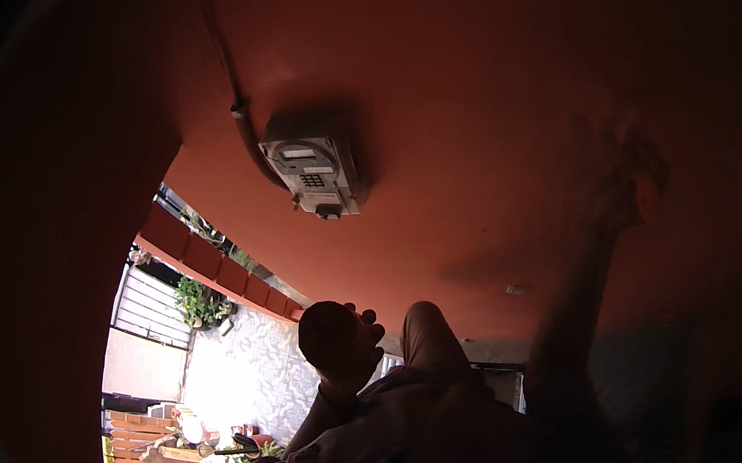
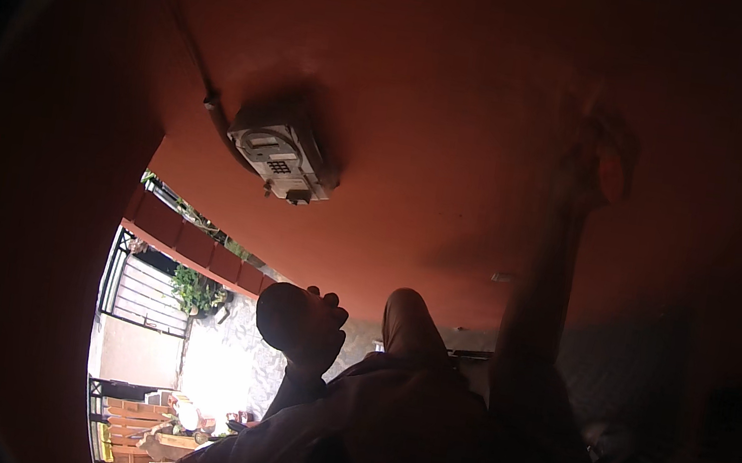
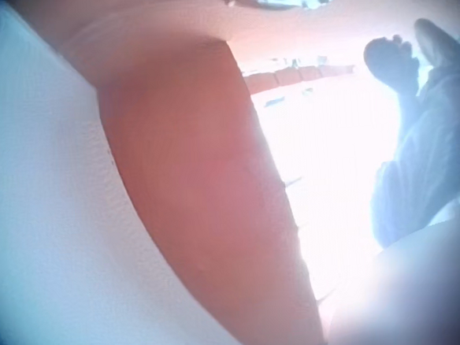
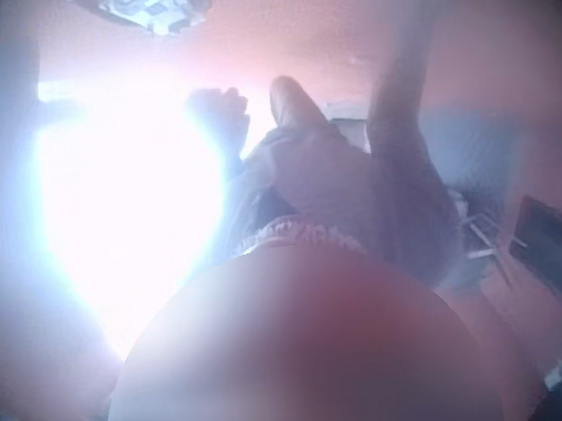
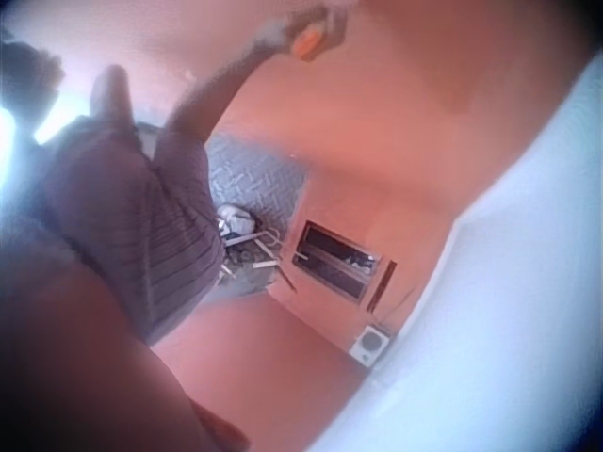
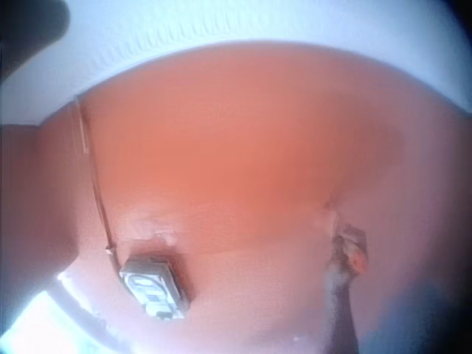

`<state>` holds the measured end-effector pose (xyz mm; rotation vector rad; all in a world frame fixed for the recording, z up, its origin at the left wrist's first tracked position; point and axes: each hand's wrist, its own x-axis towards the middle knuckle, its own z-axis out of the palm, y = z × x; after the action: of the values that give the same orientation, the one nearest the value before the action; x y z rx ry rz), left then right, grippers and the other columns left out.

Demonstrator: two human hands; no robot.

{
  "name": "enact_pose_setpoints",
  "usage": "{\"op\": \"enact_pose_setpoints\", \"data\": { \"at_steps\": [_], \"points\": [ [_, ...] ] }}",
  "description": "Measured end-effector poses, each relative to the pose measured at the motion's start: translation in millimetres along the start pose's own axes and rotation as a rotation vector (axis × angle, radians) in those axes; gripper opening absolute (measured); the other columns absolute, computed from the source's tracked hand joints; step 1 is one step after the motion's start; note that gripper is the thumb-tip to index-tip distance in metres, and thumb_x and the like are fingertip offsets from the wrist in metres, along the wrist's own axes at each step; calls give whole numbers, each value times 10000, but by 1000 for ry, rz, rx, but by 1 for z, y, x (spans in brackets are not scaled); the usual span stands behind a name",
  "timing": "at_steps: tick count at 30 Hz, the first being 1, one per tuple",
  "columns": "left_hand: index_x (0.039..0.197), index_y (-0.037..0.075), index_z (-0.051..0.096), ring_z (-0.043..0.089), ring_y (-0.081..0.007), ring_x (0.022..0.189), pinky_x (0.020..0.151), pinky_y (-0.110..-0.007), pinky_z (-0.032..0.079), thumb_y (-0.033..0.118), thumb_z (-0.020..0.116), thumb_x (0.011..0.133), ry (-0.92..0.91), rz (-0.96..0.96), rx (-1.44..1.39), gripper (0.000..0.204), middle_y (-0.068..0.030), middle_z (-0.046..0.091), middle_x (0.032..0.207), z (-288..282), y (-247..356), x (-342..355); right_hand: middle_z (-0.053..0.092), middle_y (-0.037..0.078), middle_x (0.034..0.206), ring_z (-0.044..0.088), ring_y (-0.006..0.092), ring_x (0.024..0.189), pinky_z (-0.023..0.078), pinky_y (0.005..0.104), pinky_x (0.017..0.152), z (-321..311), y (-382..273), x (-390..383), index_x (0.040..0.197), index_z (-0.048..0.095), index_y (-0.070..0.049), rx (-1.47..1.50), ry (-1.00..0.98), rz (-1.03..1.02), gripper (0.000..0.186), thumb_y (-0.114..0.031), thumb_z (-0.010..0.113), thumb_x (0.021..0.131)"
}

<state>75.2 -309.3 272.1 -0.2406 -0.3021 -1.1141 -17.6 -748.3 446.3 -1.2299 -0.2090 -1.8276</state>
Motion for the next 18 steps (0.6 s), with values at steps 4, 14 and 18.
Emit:
{"op": "enact_pose_setpoints", "data": {
  "at_steps": [4,14,18],
  "points": [
    [1389,104,528,481,-293,1131,818,-417,507,549,553,1007,136,57,62,588,-131,490,1295,13,-1,-1,710,101,1131,702,196,969,608,335,802,17,-1,-21,1196,668,18,-122,-115,45,187,-14,632,1015],
    [997,148,664,628,-271,1010,842,-401,513,302,673,867,810,230,1773,201,-49,634,992,36,-8,4,712,96,1186,723,308,1028,627,412,821,192,-44,-38,895,681,-102,-530,-803,-839,202,-93,792,726],
    [972,156,671,634,-267,993,846,-397,515,301,699,839,722,270,1489,198,-47,632,971,43,-5,2,683,132,1263,684,337,1131,611,456,888,220,-21,-8,868,654,-80,-573,-976,-1038,191,-116,784,733]
  ]
}}
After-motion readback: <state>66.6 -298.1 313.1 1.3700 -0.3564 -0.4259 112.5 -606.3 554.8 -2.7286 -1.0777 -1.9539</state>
